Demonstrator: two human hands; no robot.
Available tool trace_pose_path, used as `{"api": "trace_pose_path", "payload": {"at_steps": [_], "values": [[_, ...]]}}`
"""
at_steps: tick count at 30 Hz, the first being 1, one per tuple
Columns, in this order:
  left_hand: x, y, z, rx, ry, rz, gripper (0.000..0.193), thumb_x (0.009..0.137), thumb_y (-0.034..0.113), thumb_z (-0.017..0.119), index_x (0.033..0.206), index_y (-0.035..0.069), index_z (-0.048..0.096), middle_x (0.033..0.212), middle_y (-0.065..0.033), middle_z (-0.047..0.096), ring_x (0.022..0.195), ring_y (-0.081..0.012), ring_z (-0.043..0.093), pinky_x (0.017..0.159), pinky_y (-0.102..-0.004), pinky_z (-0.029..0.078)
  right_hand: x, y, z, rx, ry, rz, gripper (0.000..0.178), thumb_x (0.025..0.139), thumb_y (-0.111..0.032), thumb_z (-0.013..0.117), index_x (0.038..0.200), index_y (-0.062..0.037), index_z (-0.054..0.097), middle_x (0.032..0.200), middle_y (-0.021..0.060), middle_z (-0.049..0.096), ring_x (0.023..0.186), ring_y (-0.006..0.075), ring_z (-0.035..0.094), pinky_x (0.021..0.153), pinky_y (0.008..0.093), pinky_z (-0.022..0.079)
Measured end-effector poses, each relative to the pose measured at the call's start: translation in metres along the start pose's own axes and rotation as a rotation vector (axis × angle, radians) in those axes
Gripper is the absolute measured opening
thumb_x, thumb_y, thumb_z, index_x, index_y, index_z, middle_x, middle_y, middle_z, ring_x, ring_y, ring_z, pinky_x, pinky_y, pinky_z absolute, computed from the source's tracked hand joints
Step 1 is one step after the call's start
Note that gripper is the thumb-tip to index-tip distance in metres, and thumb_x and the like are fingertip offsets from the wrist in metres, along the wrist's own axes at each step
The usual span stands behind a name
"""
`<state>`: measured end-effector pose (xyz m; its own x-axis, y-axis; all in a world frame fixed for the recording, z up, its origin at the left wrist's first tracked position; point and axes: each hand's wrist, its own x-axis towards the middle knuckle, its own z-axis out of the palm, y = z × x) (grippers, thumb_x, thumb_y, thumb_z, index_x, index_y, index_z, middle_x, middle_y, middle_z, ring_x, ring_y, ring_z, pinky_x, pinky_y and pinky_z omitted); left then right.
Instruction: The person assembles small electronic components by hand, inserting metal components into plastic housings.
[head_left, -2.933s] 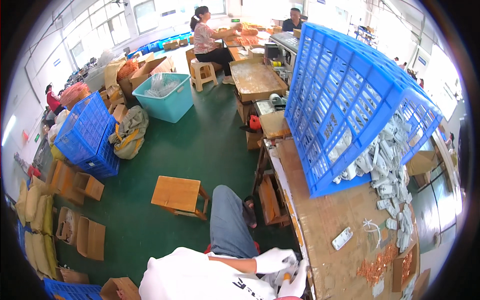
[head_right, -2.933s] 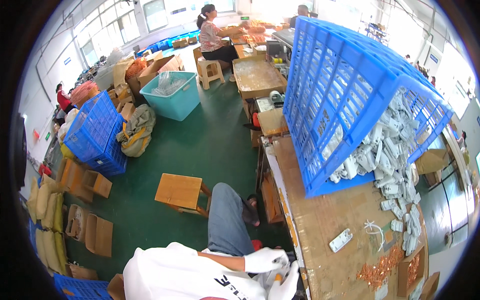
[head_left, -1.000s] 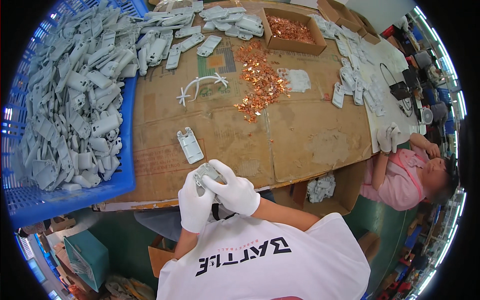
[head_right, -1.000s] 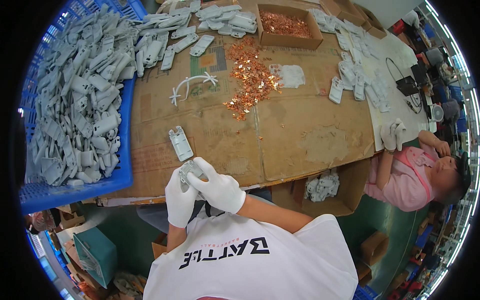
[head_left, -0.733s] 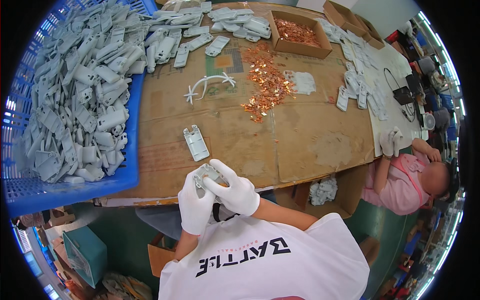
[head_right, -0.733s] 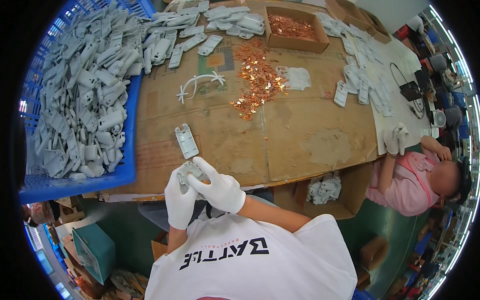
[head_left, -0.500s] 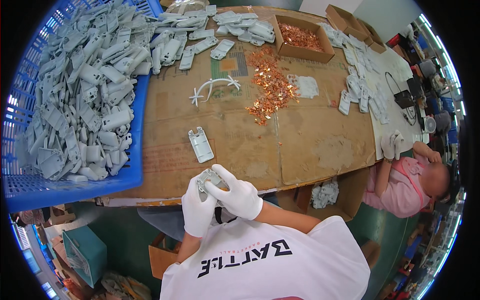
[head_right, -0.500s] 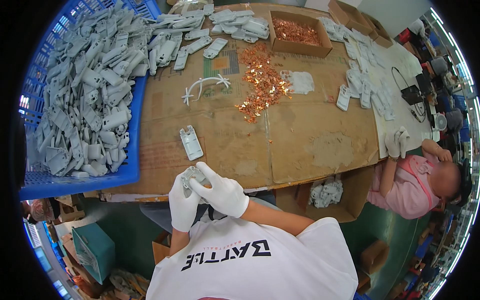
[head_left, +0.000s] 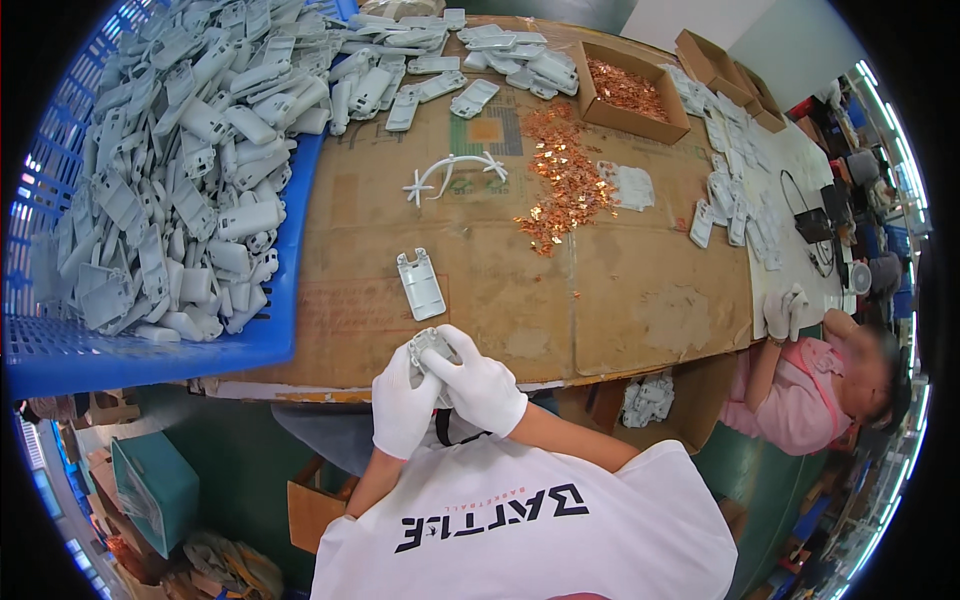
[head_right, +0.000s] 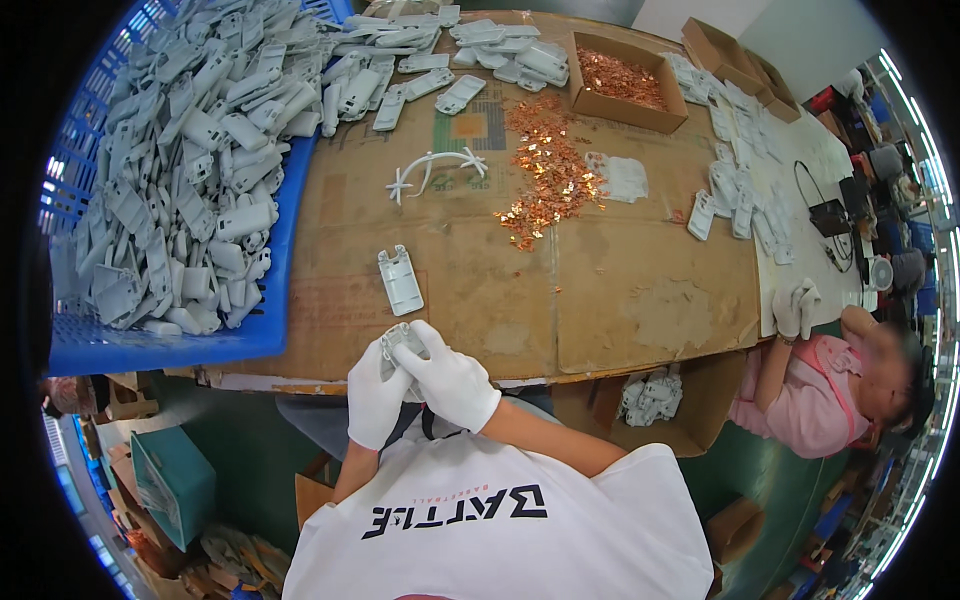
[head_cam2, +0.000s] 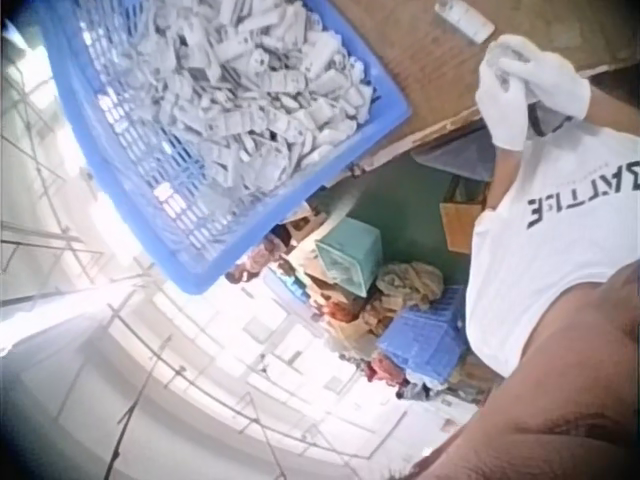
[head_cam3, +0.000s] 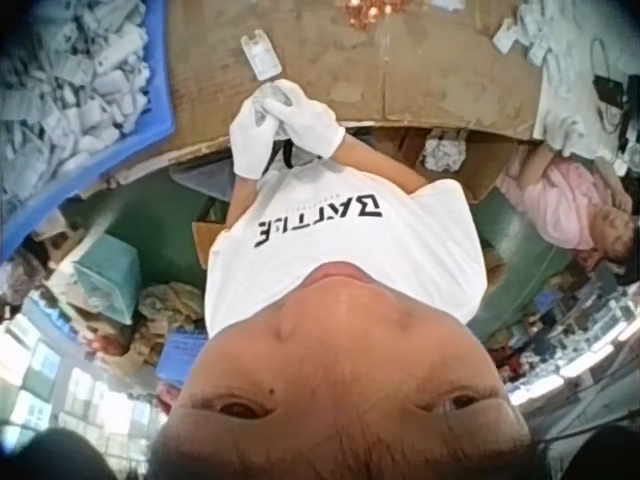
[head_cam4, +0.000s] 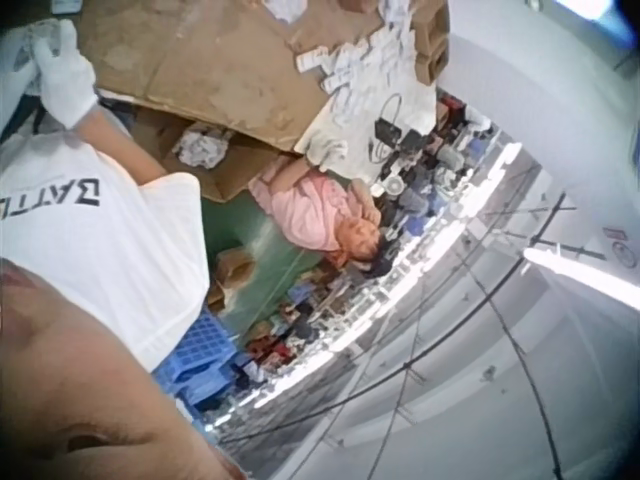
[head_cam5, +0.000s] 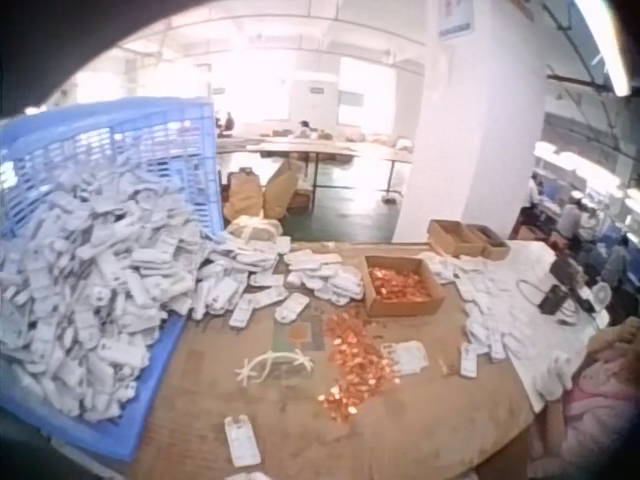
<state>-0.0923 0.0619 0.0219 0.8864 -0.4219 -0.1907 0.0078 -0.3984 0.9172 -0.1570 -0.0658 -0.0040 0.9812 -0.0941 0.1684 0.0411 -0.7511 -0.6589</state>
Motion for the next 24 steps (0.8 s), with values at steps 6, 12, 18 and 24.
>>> {"api": "trace_pose_path", "payload": {"at_steps": [6,12,18,24], "values": [[0.031,0.014,0.012,-0.119,-0.049,0.037,0.034,0.089,0.011,0.06,0.122,0.001,0.058,0.099,-0.0174,0.07,0.091,-0.0276,0.071,0.078,-0.035,0.053,0.019,0.008,-0.041,0.303,0.007,0.093,0.052,0.081,-0.002,0.064,0.132,-0.0111,0.058,0.137,0.0209,0.049,0.111,0.0382,0.061,0.088,0.0383,0.054],[0.073,0.037,0.037,-0.064,-0.416,0.267,0.05,0.1,0.029,0.045,0.142,0.002,0.043,0.127,-0.0204,0.06,0.12,-0.0314,0.058,0.101,-0.0359,0.043,0.031,0.043,-0.067,0.207,0.173,0.365,0.035,0.078,-0.003,0.068,0.111,-0.0095,0.059,0.112,0.0122,0.064,0.104,0.0306,0.065,0.085,0.0389,0.054],[0.174,0.067,0.023,0.328,0.058,0.555,0.029,0.089,0.015,0.062,0.113,0.0,0.066,0.113,-0.0173,0.067,0.105,-0.0297,0.065,0.092,-0.0365,0.049,0.028,0.18,-0.163,-0.573,0.555,0.438,0.029,0.078,-0.01,0.066,0.106,-0.0124,0.059,0.104,0.0115,0.058,0.094,0.0314,0.061,0.082,0.0436,0.051],[0.349,0.011,-0.032,0.868,0.172,0.679,0.043,0.09,0.036,0.059,0.125,0.01,0.063,0.144,-0.0194,0.047,0.134,-0.0418,0.038,0.112,-0.0457,0.033,0.024,0.289,-0.269,-1.101,0.618,0.73,0.031,0.079,-0.021,0.07,0.105,-0.0079,0.061,0.12,0.0175,0.055,0.113,0.0362,0.052,0.095,0.0464,0.045]]}}
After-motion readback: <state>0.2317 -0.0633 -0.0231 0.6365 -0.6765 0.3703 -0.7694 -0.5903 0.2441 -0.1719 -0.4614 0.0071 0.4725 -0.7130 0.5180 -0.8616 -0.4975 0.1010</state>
